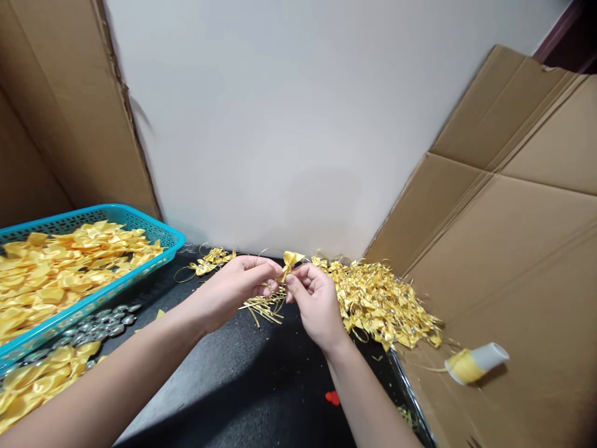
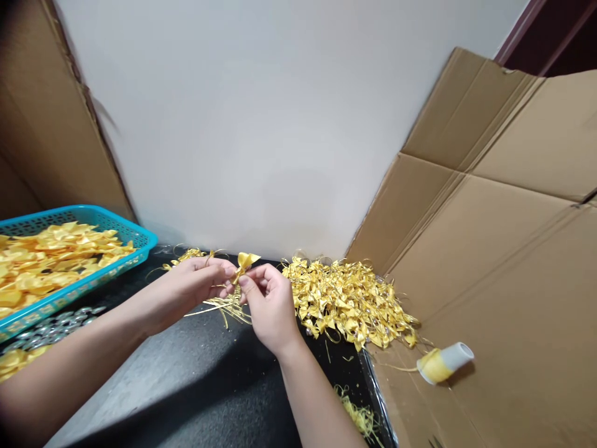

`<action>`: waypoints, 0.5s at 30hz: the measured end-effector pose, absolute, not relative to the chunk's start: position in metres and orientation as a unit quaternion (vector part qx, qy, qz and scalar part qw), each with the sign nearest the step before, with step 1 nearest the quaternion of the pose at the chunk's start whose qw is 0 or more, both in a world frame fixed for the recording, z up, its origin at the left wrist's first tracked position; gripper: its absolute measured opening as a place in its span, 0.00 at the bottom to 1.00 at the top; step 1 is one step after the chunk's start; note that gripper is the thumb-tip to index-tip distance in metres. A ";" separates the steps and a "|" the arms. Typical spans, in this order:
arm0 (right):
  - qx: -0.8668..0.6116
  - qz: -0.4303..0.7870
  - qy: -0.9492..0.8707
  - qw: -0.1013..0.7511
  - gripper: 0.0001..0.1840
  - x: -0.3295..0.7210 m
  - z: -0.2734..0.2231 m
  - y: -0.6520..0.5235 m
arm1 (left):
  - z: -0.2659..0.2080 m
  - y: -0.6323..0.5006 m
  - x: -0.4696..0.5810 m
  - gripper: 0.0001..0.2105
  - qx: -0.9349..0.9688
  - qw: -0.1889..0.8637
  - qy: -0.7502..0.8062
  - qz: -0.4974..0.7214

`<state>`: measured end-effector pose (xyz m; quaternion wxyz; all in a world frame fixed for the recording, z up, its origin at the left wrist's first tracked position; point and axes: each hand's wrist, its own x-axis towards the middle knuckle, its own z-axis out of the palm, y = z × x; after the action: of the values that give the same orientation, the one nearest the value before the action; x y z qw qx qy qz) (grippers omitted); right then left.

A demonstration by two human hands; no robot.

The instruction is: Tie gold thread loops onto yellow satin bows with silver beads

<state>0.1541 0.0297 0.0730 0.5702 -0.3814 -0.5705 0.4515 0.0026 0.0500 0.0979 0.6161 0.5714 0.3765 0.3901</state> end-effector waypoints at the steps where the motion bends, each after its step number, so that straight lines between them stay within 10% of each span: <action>1: -0.382 0.450 -0.572 0.569 0.11 0.154 0.073 0.029 | 0.098 0.050 0.002 0.09 0.569 0.614 0.380 0.393; 15: -0.384 0.418 -0.590 0.574 0.09 0.151 0.071 0.024 | 0.102 0.048 0.002 0.09 0.607 0.577 0.403 0.368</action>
<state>0.1511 0.0236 0.0708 0.5743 -0.3843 -0.5898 0.4179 0.0016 0.0477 0.1018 0.5771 0.6074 0.4032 0.3681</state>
